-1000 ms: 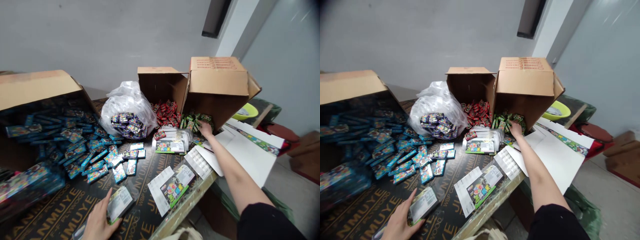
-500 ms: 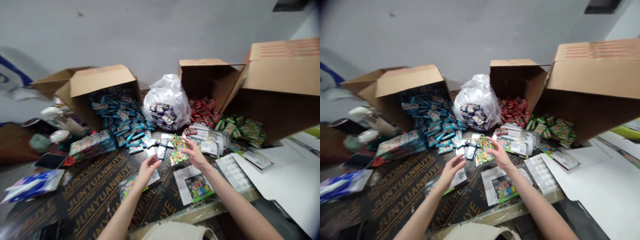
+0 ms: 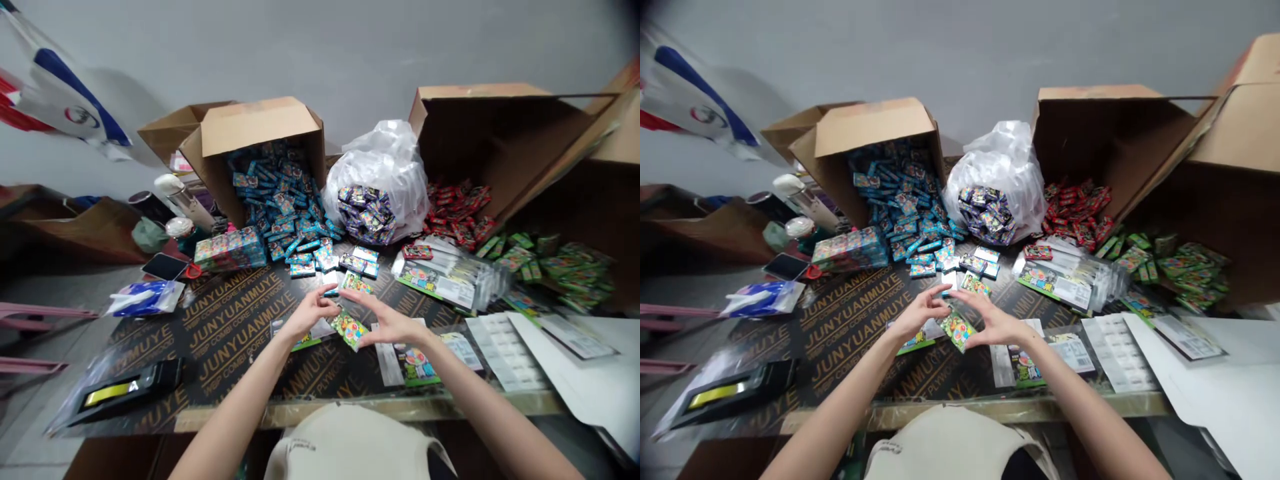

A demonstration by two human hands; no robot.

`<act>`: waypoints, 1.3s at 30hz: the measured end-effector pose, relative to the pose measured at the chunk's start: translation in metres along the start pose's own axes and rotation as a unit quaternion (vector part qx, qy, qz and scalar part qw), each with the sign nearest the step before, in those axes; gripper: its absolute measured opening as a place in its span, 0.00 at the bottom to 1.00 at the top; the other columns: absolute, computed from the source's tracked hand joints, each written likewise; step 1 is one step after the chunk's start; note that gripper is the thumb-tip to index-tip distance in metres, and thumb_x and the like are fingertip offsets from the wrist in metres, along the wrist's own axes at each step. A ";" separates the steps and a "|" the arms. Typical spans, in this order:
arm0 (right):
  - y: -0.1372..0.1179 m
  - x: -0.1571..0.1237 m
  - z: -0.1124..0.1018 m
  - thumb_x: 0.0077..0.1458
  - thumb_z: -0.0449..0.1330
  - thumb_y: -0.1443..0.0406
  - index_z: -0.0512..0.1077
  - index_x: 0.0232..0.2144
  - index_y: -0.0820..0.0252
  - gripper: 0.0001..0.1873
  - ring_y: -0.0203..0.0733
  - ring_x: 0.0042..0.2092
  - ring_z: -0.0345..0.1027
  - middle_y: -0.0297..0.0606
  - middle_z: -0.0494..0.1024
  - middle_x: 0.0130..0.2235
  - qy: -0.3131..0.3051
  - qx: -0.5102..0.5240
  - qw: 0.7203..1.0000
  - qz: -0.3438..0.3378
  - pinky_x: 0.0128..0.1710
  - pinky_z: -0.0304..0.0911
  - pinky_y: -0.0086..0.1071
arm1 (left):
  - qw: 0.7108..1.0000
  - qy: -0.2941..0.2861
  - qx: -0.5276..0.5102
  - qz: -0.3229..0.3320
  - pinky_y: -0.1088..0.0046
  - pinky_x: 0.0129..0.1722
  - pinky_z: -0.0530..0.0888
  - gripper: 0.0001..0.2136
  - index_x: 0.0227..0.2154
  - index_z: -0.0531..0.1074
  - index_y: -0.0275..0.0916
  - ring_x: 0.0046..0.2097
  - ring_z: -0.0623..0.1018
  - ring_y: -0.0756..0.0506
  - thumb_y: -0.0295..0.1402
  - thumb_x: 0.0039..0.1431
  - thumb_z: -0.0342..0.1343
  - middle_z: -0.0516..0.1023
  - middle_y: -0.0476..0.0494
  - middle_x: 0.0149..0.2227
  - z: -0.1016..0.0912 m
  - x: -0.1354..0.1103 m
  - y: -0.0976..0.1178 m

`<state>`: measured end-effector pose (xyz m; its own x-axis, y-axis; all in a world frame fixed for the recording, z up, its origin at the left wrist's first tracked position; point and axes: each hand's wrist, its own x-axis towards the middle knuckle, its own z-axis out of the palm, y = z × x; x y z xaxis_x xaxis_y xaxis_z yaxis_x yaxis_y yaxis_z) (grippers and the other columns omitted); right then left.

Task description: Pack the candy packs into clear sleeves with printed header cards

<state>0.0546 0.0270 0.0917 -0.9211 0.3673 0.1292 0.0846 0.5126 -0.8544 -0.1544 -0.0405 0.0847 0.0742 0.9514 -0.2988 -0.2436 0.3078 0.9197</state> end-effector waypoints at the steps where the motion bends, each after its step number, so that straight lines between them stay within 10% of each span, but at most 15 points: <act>1: -0.002 0.004 0.005 0.43 0.64 0.55 0.45 0.60 0.50 0.47 0.47 0.62 0.41 0.40 0.51 0.61 -0.010 -0.010 1.000 -0.013 0.60 0.39 0.45 | 1.000 -0.003 -0.008 0.000 0.75 0.34 0.65 0.33 0.53 0.61 0.34 0.28 0.72 0.51 0.27 0.40 0.63 0.75 0.50 0.25 0.002 0.000 0.000; 12: -0.004 0.009 0.031 0.31 0.65 0.61 0.58 0.52 0.56 0.42 0.50 0.53 0.55 0.42 0.64 0.50 0.101 -0.114 0.988 -0.037 0.54 0.45 0.44 | 0.995 0.024 0.092 0.028 0.66 0.41 0.67 0.33 0.55 0.57 0.36 0.35 0.75 0.45 0.36 0.45 0.60 0.77 0.42 0.33 -0.008 -0.008 -0.011; 17: 0.028 0.002 0.031 0.32 0.62 0.64 0.61 0.48 0.56 0.35 0.53 0.51 0.57 0.42 0.66 0.48 0.230 -0.208 0.946 0.096 0.52 0.45 0.45 | 0.845 0.082 0.513 0.129 0.56 0.52 0.57 0.44 0.56 0.56 0.43 0.52 0.63 0.35 0.44 0.32 0.65 0.65 0.37 0.52 -0.039 -0.026 -0.024; 21: 0.049 0.002 0.038 0.32 0.65 0.58 0.59 0.51 0.55 0.41 0.55 0.52 0.57 0.43 0.66 0.50 0.188 -0.253 0.943 0.108 0.55 0.35 0.50 | 0.771 0.047 0.624 0.123 0.56 0.51 0.58 0.50 0.60 0.44 0.41 0.49 0.65 0.37 0.39 0.32 0.65 0.66 0.39 0.48 -0.049 -0.036 -0.045; 27: 0.053 0.003 0.040 0.24 0.68 0.47 0.50 0.57 0.52 0.58 0.56 0.55 0.55 0.46 0.63 0.55 0.105 -0.158 0.979 0.069 0.56 0.30 0.52 | 0.808 0.054 0.568 0.148 0.59 0.51 0.60 0.51 0.61 0.38 0.42 0.50 0.65 0.38 0.35 0.36 0.63 0.65 0.40 0.50 -0.052 -0.044 -0.044; 39: 0.007 0.024 0.012 0.30 0.70 0.54 0.49 0.57 0.50 0.53 0.47 0.56 0.55 0.42 0.63 0.53 0.095 0.093 0.991 0.029 0.57 0.46 0.42 | 0.843 0.011 0.513 0.158 0.62 0.53 0.61 0.45 0.59 0.49 0.41 0.51 0.65 0.39 0.35 0.35 0.63 0.63 0.41 0.50 -0.037 -0.054 -0.018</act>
<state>0.0287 0.0304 0.0825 -0.8270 0.5405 0.1544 0.0481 0.3418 -0.9386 -0.1898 -0.0976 0.0743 0.1419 0.9899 0.0077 0.7189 -0.1084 0.6866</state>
